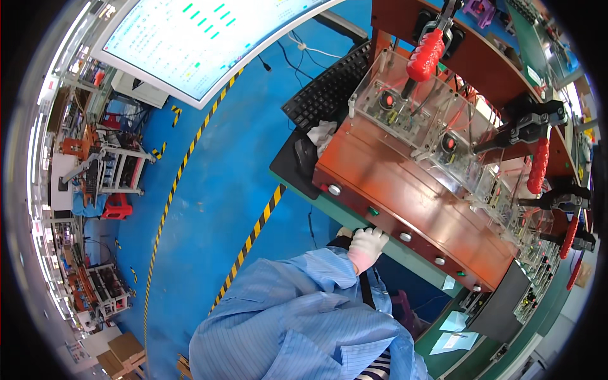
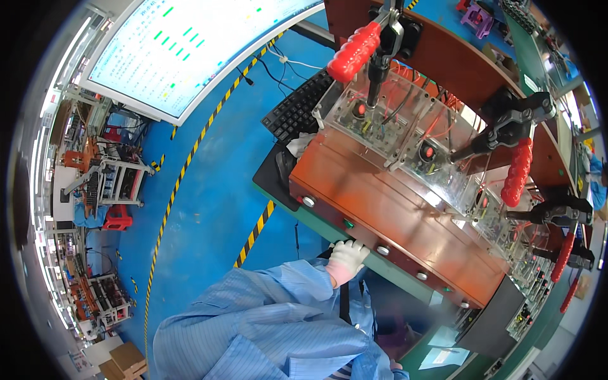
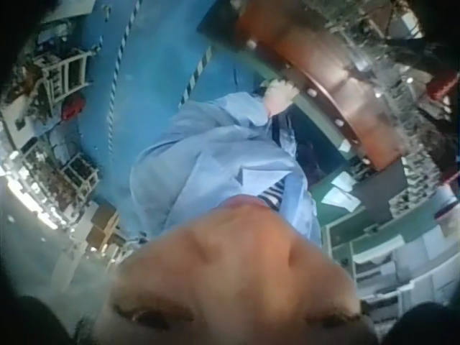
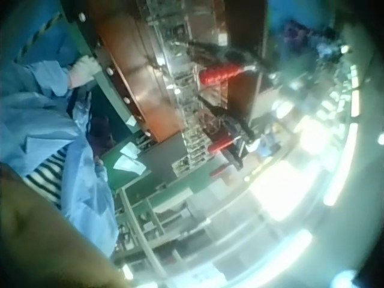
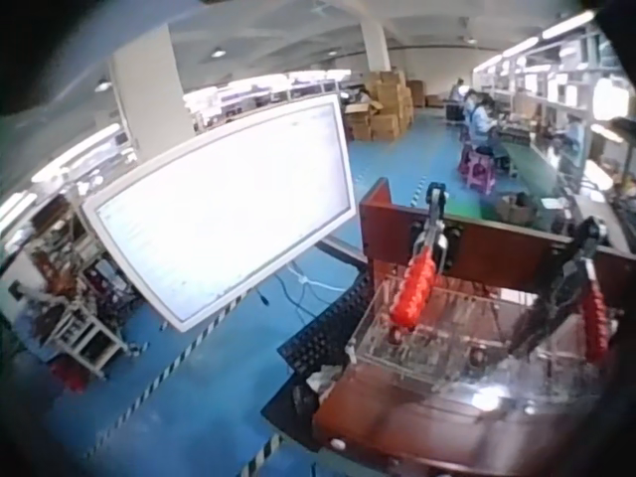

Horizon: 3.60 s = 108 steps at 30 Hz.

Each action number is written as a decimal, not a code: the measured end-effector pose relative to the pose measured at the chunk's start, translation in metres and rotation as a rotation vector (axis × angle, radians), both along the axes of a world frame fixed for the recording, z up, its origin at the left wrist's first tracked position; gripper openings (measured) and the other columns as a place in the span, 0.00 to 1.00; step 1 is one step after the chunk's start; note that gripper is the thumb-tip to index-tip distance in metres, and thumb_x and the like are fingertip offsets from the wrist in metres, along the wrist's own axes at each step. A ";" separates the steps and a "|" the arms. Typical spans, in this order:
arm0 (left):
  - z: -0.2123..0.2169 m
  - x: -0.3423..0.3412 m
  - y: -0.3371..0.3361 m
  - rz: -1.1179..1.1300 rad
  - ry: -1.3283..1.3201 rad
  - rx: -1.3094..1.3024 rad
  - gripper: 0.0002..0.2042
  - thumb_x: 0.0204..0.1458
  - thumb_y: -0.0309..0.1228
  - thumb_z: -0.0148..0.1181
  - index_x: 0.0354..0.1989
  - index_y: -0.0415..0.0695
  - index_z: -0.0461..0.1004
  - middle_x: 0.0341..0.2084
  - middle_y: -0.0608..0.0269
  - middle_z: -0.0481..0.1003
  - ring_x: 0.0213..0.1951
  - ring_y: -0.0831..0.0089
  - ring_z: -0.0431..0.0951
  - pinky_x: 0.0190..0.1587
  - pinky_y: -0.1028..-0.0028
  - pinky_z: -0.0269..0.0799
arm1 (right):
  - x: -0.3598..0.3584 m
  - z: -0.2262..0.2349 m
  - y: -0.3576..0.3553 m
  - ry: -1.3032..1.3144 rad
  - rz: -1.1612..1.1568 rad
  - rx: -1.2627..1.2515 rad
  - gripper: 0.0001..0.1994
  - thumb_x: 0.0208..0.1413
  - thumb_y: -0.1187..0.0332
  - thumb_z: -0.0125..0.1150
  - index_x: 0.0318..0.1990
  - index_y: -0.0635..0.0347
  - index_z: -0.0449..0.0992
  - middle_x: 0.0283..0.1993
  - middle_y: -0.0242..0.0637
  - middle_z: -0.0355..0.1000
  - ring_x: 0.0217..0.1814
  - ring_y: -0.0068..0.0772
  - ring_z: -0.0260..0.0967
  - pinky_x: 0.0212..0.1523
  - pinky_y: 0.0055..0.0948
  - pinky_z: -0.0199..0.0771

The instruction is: The person removes tested circuit boards from a testing machine fixture, places them on a tray, loads new circuit boards into the fixture, and presses buttons on the machine to start the test.

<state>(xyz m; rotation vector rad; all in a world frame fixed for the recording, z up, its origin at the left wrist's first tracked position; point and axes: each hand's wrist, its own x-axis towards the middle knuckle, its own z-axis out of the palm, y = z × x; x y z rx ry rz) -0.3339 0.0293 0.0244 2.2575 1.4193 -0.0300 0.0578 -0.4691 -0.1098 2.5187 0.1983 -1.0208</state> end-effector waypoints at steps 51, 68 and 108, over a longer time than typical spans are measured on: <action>-0.003 -0.001 0.008 -0.191 0.016 0.010 0.19 0.51 0.35 0.66 0.50 0.46 0.71 0.43 0.51 0.79 0.44 0.51 0.83 0.46 0.54 0.79 | -0.090 0.135 0.077 -0.154 -0.245 0.421 0.31 0.56 0.54 0.71 0.57 0.72 0.73 0.58 0.59 0.75 0.62 0.58 0.73 0.63 0.44 0.70; 0.000 -0.001 0.010 -0.233 0.069 -0.008 0.20 0.51 0.37 0.68 0.50 0.45 0.71 0.45 0.48 0.78 0.45 0.51 0.83 0.47 0.55 0.79 | -0.057 0.087 0.045 0.032 -0.533 0.504 0.27 0.60 0.61 0.68 0.62 0.67 0.68 0.57 0.52 0.73 0.53 0.56 0.75 0.38 0.59 0.84; 0.000 -0.002 0.009 -0.197 0.034 -0.052 0.19 0.51 0.32 0.65 0.52 0.42 0.72 0.45 0.46 0.78 0.47 0.50 0.83 0.49 0.55 0.78 | -0.065 0.119 0.063 -0.006 -0.489 0.544 0.28 0.56 0.60 0.71 0.59 0.68 0.70 0.56 0.48 0.72 0.52 0.52 0.73 0.29 0.52 0.85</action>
